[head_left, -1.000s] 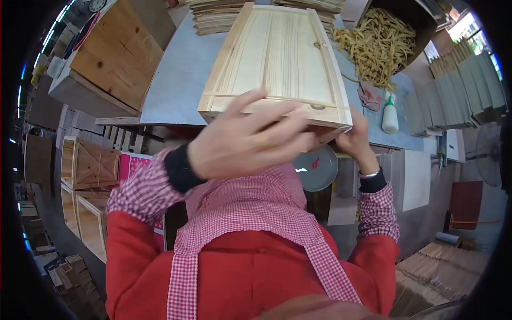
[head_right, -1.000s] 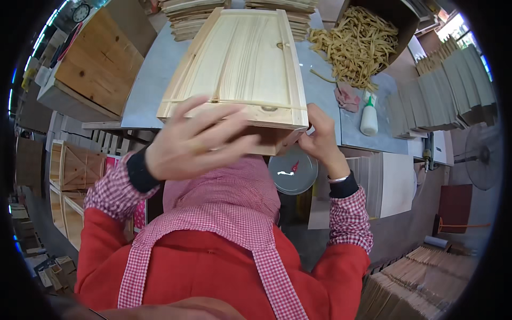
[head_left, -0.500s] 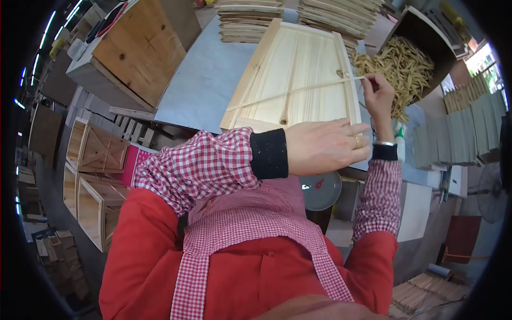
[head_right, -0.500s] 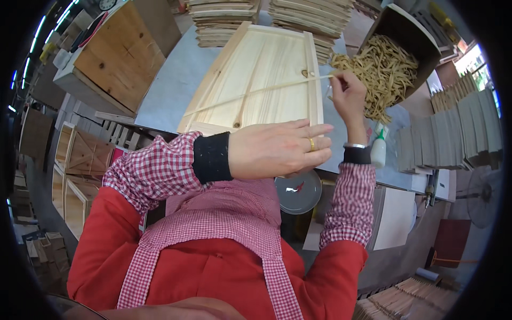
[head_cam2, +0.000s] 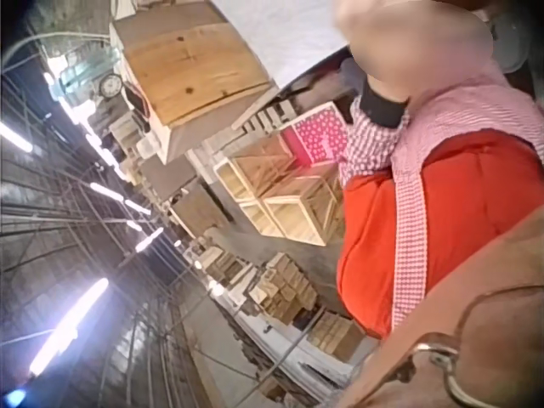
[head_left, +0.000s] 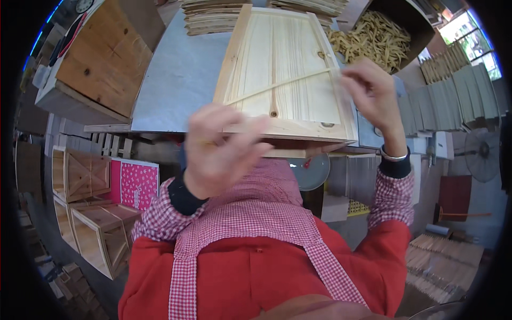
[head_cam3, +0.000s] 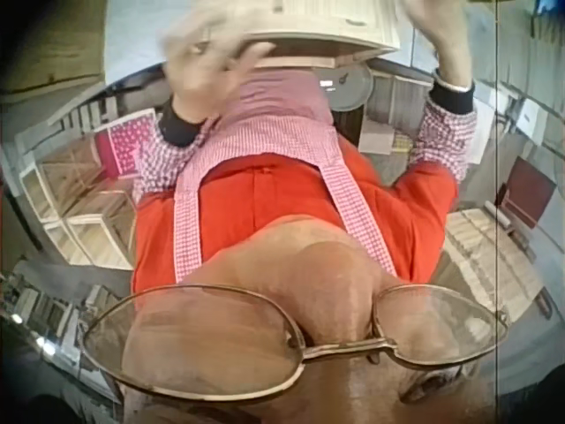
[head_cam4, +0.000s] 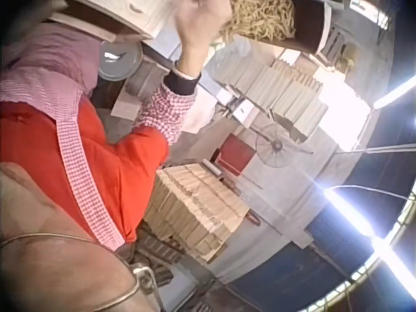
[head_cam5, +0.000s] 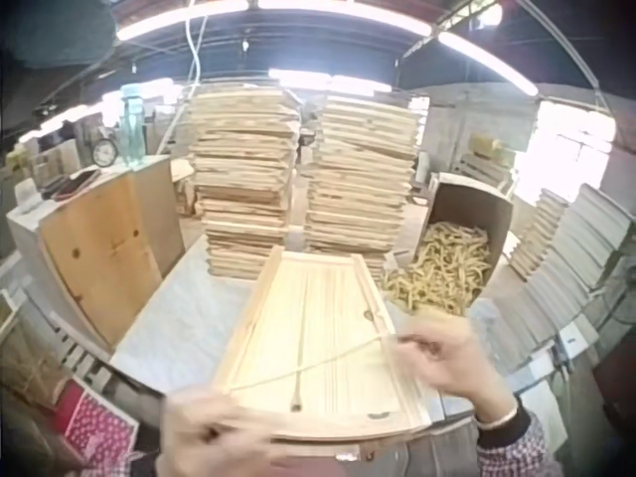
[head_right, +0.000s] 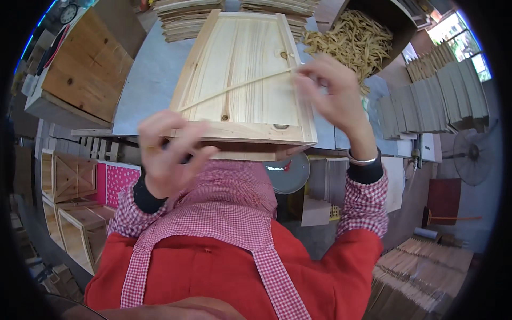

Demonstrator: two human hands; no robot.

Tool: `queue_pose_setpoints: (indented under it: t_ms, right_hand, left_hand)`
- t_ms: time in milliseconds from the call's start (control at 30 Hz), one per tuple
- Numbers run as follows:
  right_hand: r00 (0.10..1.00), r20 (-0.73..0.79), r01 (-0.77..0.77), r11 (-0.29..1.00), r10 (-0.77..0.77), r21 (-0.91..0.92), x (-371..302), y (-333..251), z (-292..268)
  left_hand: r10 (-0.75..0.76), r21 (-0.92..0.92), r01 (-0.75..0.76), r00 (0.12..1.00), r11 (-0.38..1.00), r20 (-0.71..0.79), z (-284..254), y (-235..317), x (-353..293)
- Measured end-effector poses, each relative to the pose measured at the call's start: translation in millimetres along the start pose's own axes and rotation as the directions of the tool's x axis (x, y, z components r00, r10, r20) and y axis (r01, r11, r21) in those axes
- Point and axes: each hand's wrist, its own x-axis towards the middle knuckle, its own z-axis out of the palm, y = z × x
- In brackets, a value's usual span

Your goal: Assembling a small wooden box by gluing pre-cut panels and securing them with a rubber band.

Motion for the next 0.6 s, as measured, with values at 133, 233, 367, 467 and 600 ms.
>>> queue_pose_setpoints:
  t_ms: [133, 233, 367, 467, 600]
  right_hand:
    - [0.859, 0.313, 0.442, 0.895, -0.405, -0.053, 42.6, -58.3, 53.4]
    - [0.75, 0.482, 0.549, 0.833, -0.454, -0.069, 74.3, -66.4, 74.8]
    - [0.673, 0.38, 0.67, 0.74, -0.635, 0.051, 122.7, -27.1, 87.0]
    - [0.8, 0.395, 0.456, 0.886, -0.451, 0.088, 175.5, 37.7, 74.2]
    - [0.853, 0.411, 0.41, 0.9, -0.321, -0.148, 159.1, 52.2, 62.3]
  left_hand:
    - [-0.191, 0.077, 0.191, 0.982, 0.979, -0.013, -10.6, -12.8, -24.4]
    - [-0.246, 0.004, 0.246, 0.969, 0.969, 0.011, -8.3, -16.9, -32.0]
    - [-0.301, -0.152, 0.297, 0.954, 0.943, -0.004, -5.8, -20.1, -37.2]
    - [-0.291, -0.157, 0.287, 0.957, 0.945, -0.002, -6.8, -17.2, -35.4]
    - [-0.313, -0.198, 0.322, 0.947, 0.926, 0.075, -9.1, -24.2, -34.9]
